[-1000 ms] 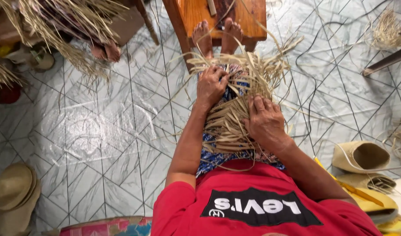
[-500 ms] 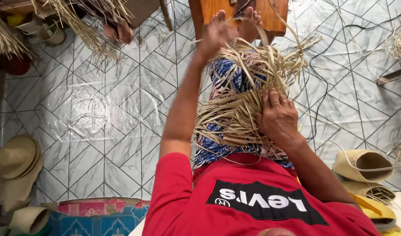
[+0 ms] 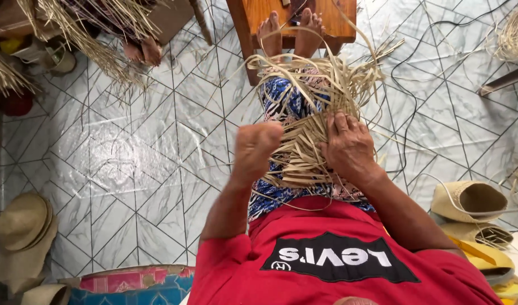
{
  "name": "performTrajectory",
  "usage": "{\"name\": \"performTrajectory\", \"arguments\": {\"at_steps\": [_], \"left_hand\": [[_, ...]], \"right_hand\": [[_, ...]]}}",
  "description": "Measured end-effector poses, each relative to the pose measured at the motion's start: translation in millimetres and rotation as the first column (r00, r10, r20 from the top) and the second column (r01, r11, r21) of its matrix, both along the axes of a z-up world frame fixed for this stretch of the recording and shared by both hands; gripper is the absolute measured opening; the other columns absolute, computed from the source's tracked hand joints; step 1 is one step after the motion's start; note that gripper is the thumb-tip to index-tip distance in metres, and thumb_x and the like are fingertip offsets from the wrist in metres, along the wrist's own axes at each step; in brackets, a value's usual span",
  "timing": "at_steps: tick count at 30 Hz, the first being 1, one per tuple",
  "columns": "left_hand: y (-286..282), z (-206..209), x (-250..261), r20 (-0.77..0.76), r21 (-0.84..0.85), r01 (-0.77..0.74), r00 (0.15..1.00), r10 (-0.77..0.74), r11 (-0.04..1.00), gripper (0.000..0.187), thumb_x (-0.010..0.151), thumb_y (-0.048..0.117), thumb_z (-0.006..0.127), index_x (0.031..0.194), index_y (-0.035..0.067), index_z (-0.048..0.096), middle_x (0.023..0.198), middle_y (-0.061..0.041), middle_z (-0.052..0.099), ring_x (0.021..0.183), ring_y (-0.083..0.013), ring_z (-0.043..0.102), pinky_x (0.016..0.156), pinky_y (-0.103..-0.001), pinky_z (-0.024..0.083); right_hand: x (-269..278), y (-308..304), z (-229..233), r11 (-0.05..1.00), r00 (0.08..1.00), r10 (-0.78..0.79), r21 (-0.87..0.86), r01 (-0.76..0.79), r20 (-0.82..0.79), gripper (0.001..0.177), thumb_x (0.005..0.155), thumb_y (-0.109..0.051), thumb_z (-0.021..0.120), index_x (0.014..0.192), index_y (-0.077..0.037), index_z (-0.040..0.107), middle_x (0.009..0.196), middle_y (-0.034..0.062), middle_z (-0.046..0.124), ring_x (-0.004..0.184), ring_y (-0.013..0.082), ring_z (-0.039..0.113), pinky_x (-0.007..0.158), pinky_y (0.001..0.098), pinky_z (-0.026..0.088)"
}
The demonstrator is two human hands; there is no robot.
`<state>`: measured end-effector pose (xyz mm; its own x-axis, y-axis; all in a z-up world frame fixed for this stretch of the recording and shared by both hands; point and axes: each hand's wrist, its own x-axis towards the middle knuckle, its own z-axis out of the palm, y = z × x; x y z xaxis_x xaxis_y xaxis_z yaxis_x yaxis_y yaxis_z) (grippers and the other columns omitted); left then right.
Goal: The person is weaving dried straw or palm leaf strands together to create a traditional hat.
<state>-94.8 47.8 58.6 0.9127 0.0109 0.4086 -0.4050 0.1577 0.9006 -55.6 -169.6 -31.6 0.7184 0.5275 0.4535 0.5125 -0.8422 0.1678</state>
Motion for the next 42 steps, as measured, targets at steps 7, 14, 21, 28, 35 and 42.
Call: {"name": "performTrajectory", "arguments": {"at_steps": [7,14,21,28,35,42], "left_hand": [[-54,-38,-16,-0.275,0.133,0.067,0.961,-0.028,0.989,0.025,0.091,0.016,0.054,0.075,0.004,0.069,0.055,-0.006,0.057,0.064,-0.0074,0.044,0.06,-0.03,0.047],[-87,-82,-33,-0.32,0.131,0.242,0.928,-0.19,0.962,0.048,0.096,0.023,0.052,0.051,0.011,0.046,0.041,0.0,0.041,0.048,-0.0053,0.034,0.046,-0.022,0.032],[-86,-79,-32,-0.328,0.156,0.253,0.925,-0.192,0.955,0.048,0.095,0.023,0.052,0.05,0.012,0.042,0.042,0.0,0.038,0.049,-0.0058,0.034,0.045,-0.024,0.032],[-87,-81,-30,-0.305,0.157,0.233,0.936,-0.177,0.96,0.048,0.096,0.024,0.052,0.05,0.013,0.041,0.041,0.001,0.037,0.048,-0.005,0.034,0.044,-0.023,0.032],[-83,-80,-29,-0.318,0.146,0.252,0.927,-0.196,0.957,0.044,0.096,0.021,0.051,0.053,0.012,0.047,0.044,-0.001,0.043,0.051,-0.0059,0.037,0.047,-0.023,0.034],[-44,-69,18,-0.257,0.111,0.045,0.966,-0.015,0.993,0.033,0.09,0.016,0.054,0.059,0.006,0.058,0.045,-0.002,0.047,0.052,-0.0084,0.041,0.051,-0.028,0.041]], "right_hand": [[-3,1,7,0.999,1.0,-0.02,0.025,0.021,-0.016,0.078,0.058,-0.04,0.077,0.12,0.003,0.057,0.111,0.02,0.057,0.097,0.0357,0.06,0.074,0.0417,0.051],[-6,-3,4,0.997,0.997,-0.005,0.082,-0.001,0.073,0.065,0.068,-0.04,0.067,0.118,0.0,0.059,0.112,0.0182,0.057,0.096,0.0319,0.06,0.067,0.0364,0.052],[-5,-3,-2,0.998,0.997,-0.013,0.07,0.008,0.076,0.07,0.059,-0.042,0.071,0.116,-0.002,0.06,0.111,0.0171,0.058,0.096,0.0319,0.06,0.065,0.0366,0.053],[-3,-3,0,0.998,0.997,-0.028,0.061,0.023,0.078,0.061,0.071,-0.041,0.065,0.117,-0.002,0.06,0.111,0.0157,0.058,0.096,0.0302,0.061,0.065,0.0339,0.053],[-3,-3,-3,0.997,0.997,-0.04,0.075,0.035,0.066,0.072,0.059,-0.041,0.072,0.118,-0.002,0.059,0.112,0.0156,0.057,0.099,0.0305,0.06,0.071,0.0363,0.054],[-10,3,21,0.995,0.988,-0.094,0.011,0.096,-0.126,0.07,0.066,-0.043,0.072,0.121,-0.001,0.058,0.113,0.0169,0.057,0.099,0.0304,0.06,0.071,0.0356,0.055]]}}
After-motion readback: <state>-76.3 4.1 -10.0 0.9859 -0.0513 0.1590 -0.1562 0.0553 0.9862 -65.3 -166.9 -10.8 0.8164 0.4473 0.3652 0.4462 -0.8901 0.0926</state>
